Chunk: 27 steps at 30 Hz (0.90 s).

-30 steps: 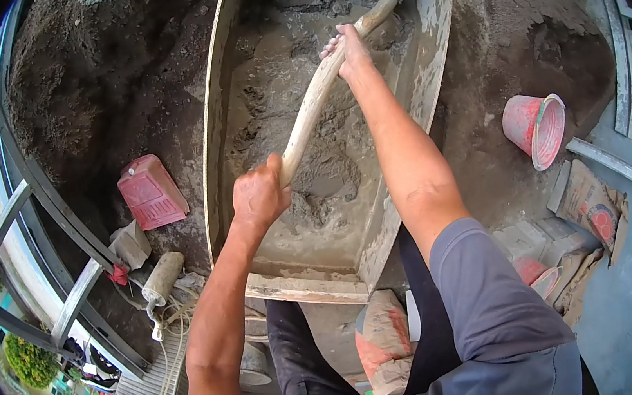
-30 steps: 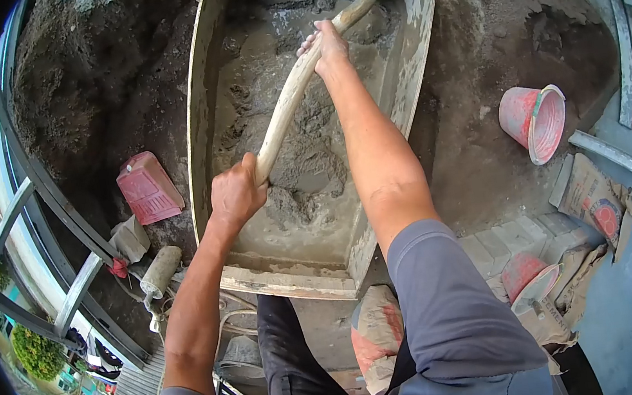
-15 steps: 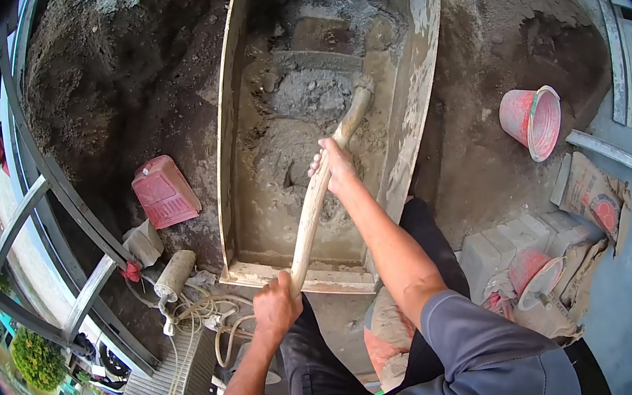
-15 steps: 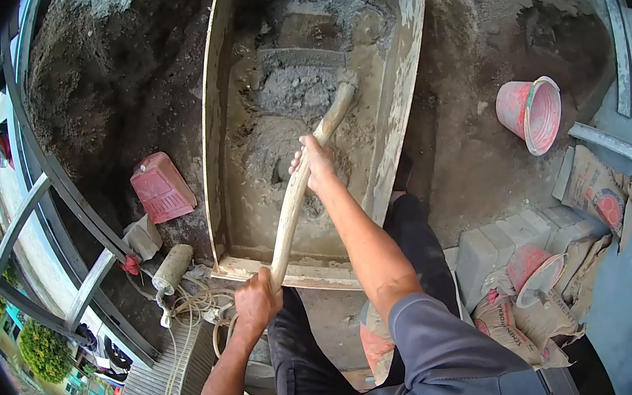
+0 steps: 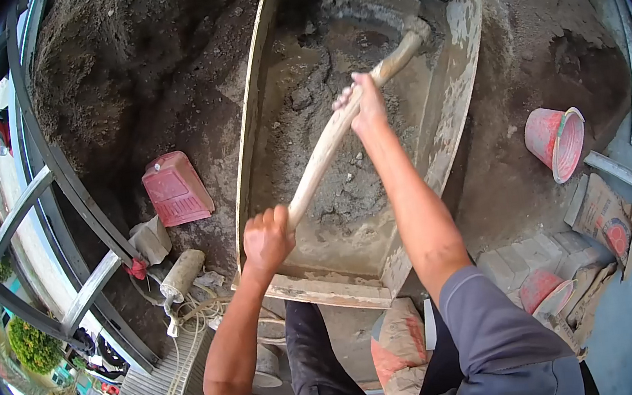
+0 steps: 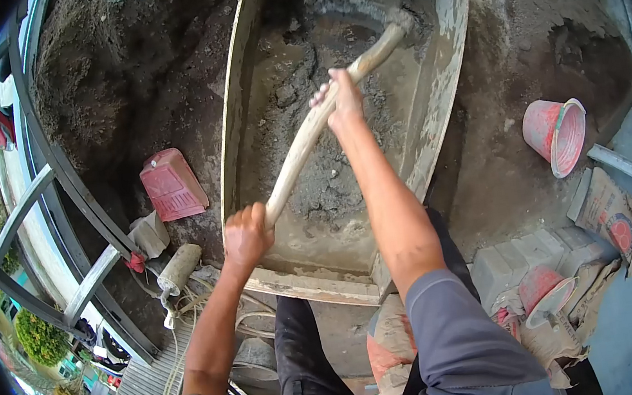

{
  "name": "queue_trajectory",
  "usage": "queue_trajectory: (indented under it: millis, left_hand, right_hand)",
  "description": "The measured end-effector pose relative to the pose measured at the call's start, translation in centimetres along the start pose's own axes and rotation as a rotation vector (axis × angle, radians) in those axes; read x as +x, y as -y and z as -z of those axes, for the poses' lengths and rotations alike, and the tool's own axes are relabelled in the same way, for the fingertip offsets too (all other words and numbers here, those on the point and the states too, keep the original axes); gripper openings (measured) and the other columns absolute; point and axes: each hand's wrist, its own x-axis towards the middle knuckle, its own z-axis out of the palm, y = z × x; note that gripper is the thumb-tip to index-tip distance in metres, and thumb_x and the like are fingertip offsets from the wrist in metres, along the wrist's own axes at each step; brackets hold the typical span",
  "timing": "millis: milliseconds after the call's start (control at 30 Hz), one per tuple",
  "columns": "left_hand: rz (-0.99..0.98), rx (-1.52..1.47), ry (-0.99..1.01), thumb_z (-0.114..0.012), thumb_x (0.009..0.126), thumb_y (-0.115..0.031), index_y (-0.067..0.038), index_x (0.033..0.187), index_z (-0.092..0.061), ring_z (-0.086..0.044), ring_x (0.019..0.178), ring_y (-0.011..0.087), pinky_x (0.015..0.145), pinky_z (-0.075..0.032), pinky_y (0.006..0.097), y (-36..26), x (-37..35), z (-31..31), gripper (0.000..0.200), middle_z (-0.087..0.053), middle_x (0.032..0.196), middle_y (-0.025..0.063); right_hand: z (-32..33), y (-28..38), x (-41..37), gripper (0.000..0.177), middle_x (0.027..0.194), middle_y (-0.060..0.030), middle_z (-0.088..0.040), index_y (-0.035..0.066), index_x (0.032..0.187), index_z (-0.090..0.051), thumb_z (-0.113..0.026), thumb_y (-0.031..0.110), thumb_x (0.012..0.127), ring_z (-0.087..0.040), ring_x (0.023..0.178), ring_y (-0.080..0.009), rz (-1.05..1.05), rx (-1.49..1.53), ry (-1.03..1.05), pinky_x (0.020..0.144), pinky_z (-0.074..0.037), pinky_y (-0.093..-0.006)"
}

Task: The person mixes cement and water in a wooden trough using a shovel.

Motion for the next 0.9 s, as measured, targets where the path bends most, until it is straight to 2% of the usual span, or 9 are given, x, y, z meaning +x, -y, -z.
queue_trajectory:
  millis: [133, 233, 333, 433, 500, 533, 633, 800, 900]
  left_hand:
    - [0.041, 0.000, -0.029, -0.079, 0.069, -0.013, -0.008, 0.085, -0.053, -0.068, 0.069, 0.0353, 0.063, -0.055, 0.0464, 3.5, 9.0, -0.7, 0.031, -0.065, 0.074, 0.0137]
    - [0.087, -0.049, 0.006, -0.078, 0.071, -0.012, -0.006, 0.090, -0.052, -0.069, 0.071, 0.0387, 0.064, -0.056, 0.0485, 4.6, 10.0, -1.1, 0.032, -0.067, 0.076, 0.0168]
    - [0.156, -0.103, 0.085, -0.076, 0.074, -0.014, -0.006, 0.090, -0.052, -0.070, 0.073, 0.0410, 0.065, -0.056, 0.0495, 2.3, 8.6, -0.9, 0.030, -0.069, 0.079, 0.0188]
    - [0.225, -0.211, 0.171, -0.072, 0.076, -0.016, -0.005, 0.089, -0.052, -0.071, 0.070, 0.0398, 0.064, -0.057, 0.0487, -2.3, 4.1, -0.1, 0.027, -0.070, 0.078, 0.0202]
    - [0.310, -0.238, 0.238, -0.074, 0.074, -0.017, -0.005, 0.090, -0.053, -0.071, 0.068, 0.0393, 0.064, -0.058, 0.0485, -6.1, 0.2, 1.0, 0.029, -0.069, 0.075, 0.0212]
    - [0.358, -0.252, 0.266, -0.075, 0.073, -0.017, -0.006, 0.091, -0.053, -0.071, 0.068, 0.0395, 0.064, -0.058, 0.0487, -7.9, -2.0, 1.2, 0.031, -0.069, 0.075, 0.0215]
    - [0.402, -0.269, 0.322, -0.078, 0.072, -0.018, -0.005, 0.092, -0.052, -0.070, 0.068, 0.0383, 0.063, -0.057, 0.0480, -11.0, -8.1, 2.3, 0.035, -0.068, 0.075, 0.0180]
    - [0.427, -0.300, 0.419, -0.081, 0.071, -0.020, -0.006, 0.093, -0.052, -0.071, 0.069, 0.0362, 0.064, -0.058, 0.0468, -14.1, -16.5, 3.4, 0.039, -0.068, 0.078, 0.0147]
    - [0.498, -0.439, 0.410, -0.078, 0.072, -0.019, -0.006, 0.090, -0.053, -0.070, 0.072, 0.0392, 0.065, -0.056, 0.0493, -16.2, -22.2, 4.9, 0.034, -0.068, 0.076, 0.0172]
  right_hand:
    - [-6.0, 2.5, 9.6, 0.023, 0.067, -0.0065, -0.050, 0.008, 0.087, -0.047, -0.069, 0.017, 0.086, -0.051, 0.053, -0.0221, 0.021, 0.040, 0.056, 0.053, -0.050, -0.0430]
    - [-7.6, 1.3, 12.3, 0.025, 0.066, -0.0077, -0.050, 0.006, 0.087, -0.046, -0.068, 0.017, 0.087, -0.052, 0.053, -0.0242, 0.006, -0.002, 0.059, 0.054, -0.050, -0.0456]
    - [-7.2, 1.0, 11.6, 0.026, 0.068, -0.0082, -0.050, 0.004, 0.089, -0.046, -0.068, 0.017, 0.088, -0.051, 0.053, -0.0231, -0.028, -0.114, -0.001, 0.053, -0.050, -0.0452]
    - [-4.1, 0.4, 8.6, 0.023, 0.070, -0.0079, -0.049, 0.005, 0.092, -0.048, -0.067, 0.018, 0.090, -0.051, 0.052, -0.0217, -0.126, -0.193, -0.060, 0.049, -0.050, -0.0438]
    - [-2.0, -0.7, 4.4, 0.024, 0.070, -0.0077, -0.050, 0.007, 0.109, -0.055, -0.064, 0.022, 0.093, -0.052, 0.052, -0.0221, -0.142, -0.359, -0.085, 0.048, -0.052, -0.0444]
    - [0.3, -1.9, 3.2, 0.028, 0.070, -0.0077, -0.051, 0.007, 0.114, -0.055, -0.064, 0.024, 0.094, -0.052, 0.052, -0.0220, -0.162, -0.332, -0.044, 0.048, -0.052, -0.0440]
    - [4.2, -4.6, -1.8, 0.025, 0.069, -0.0068, -0.051, 0.007, 0.094, -0.051, -0.069, 0.024, 0.090, -0.052, 0.052, -0.0206, -0.307, -0.334, -0.110, 0.049, -0.052, -0.0448]
    - [8.9, -7.6, -10.3, 0.024, 0.066, -0.0074, -0.052, 0.006, 0.094, -0.053, -0.069, 0.023, 0.088, -0.053, 0.051, -0.0212, -0.340, -0.385, -0.206, 0.048, -0.052, -0.0440]
    - [10.7, -9.2, -17.1, 0.023, 0.066, -0.0077, -0.053, 0.005, 0.095, -0.054, -0.068, 0.021, 0.087, -0.054, 0.048, -0.0213, -0.318, -0.478, -0.246, 0.044, -0.051, -0.0414]
